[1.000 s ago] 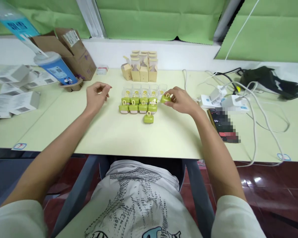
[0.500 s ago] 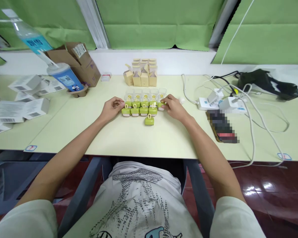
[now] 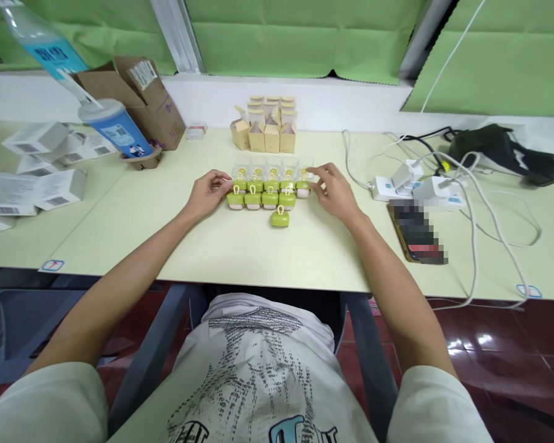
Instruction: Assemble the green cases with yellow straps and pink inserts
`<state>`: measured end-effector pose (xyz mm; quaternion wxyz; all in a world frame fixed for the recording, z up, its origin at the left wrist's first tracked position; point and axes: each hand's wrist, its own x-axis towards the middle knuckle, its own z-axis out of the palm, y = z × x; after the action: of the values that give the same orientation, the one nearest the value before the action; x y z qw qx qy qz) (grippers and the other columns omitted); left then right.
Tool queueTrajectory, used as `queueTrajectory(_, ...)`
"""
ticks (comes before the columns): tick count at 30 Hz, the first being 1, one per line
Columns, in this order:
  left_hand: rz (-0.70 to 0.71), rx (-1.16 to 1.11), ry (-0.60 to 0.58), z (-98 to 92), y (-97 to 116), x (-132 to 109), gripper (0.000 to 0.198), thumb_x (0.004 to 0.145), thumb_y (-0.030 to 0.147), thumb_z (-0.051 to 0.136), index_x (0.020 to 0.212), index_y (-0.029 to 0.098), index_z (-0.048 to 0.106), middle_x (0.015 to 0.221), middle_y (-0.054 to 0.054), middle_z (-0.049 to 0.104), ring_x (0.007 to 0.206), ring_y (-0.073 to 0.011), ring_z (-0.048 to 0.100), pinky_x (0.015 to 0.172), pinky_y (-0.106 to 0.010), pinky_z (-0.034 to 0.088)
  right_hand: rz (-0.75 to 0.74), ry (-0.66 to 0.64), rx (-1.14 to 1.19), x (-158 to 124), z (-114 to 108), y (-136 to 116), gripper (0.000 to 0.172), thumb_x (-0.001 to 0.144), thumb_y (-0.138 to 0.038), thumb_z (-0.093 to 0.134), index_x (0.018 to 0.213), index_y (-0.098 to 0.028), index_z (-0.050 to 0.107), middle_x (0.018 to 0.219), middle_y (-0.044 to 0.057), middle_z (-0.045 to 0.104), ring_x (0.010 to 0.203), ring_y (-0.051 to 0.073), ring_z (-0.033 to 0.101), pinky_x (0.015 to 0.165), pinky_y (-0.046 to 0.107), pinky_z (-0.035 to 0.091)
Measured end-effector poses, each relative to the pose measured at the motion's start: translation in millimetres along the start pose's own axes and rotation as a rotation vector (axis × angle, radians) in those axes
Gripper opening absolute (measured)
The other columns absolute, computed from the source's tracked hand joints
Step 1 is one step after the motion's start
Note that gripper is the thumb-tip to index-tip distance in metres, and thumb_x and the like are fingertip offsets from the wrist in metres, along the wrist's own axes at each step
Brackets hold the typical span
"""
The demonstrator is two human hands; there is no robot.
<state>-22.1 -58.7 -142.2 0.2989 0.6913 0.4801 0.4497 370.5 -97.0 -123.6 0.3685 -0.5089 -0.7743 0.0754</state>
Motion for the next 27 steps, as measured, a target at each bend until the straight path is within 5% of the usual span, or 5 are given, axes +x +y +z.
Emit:
queueTrajectory(3, -0.024, -0.030, 0.059, -0.2, -5, 3, 0.030, 0.095, 0.047, 0.079, 0.105, 0.021, 0.070, 0.093, -0.004, 0.073, 0.088, -0.0183, 0.068, 0.068, -0.026, 0.055, 0.026, 0.080, -0.071, 28, -13, 10, 0.032, 0.100, -0.029, 0.060, 0.122, -0.023, 0.084, 0.122, 0.017, 0.076, 0.095, 0.032, 0.074, 0.096, 0.056, 0.065)
queueTrajectory(6, -0.062, -0.036, 0.124, -1.1, -11, 6, 0.028, 0.093, 0.044, 0.078, 0.105, 0.021, 0.069, 0.100, -0.006, 0.071, 0.094, -0.0190, 0.065, 0.056, -0.022, 0.051, -0.015, -0.063, -0.155, 68, -13, 22, 0.022, 0.089, -0.021, 0.069, 0.105, -0.024, 0.084, 0.110, 0.015, 0.081, 0.104, 0.038, 0.072, 0.115, 0.069, 0.054)
queueTrajectory(11, -0.067, -0.040, 0.135, -1.8, -19, 10, 0.022, 0.093, 0.038, 0.074, 0.105, 0.020, 0.068, 0.101, -0.007, 0.071, 0.094, -0.0180, 0.065, 0.054, -0.020, 0.053, 0.016, -0.249, -0.126, 112, 14, 28, 0.043, 0.077, -0.013, 0.079, 0.119, -0.021, 0.075, 0.112, 0.011, 0.085, 0.115, 0.039, 0.069, 0.120, 0.072, 0.049)
queueTrajectory(15, -0.058, -0.034, 0.130, -0.4, -26, 13, 0.026, 0.092, 0.041, 0.077, 0.106, 0.021, 0.069, 0.102, -0.007, 0.072, 0.096, -0.0190, 0.066, 0.053, -0.019, 0.051, -0.005, -0.360, -0.166, 114, 20, 28, 0.058, 0.081, -0.016, 0.073, 0.139, -0.019, 0.073, 0.109, 0.010, 0.089, 0.105, 0.034, 0.077, 0.123, 0.066, 0.047)
queueTrajectory(27, 0.024, 0.063, 0.092, -2.5, -46, 19, 0.023, 0.097, 0.042, 0.071, 0.110, 0.022, 0.070, 0.107, -0.008, 0.076, 0.097, -0.0210, 0.069, 0.068, -0.028, 0.056, -0.008, -0.412, -0.260, 109, 15, 20, 0.047, 0.093, -0.023, 0.069, 0.137, -0.018, 0.085, 0.119, 0.013, 0.089, 0.114, 0.038, 0.083, 0.114, 0.058, 0.059)
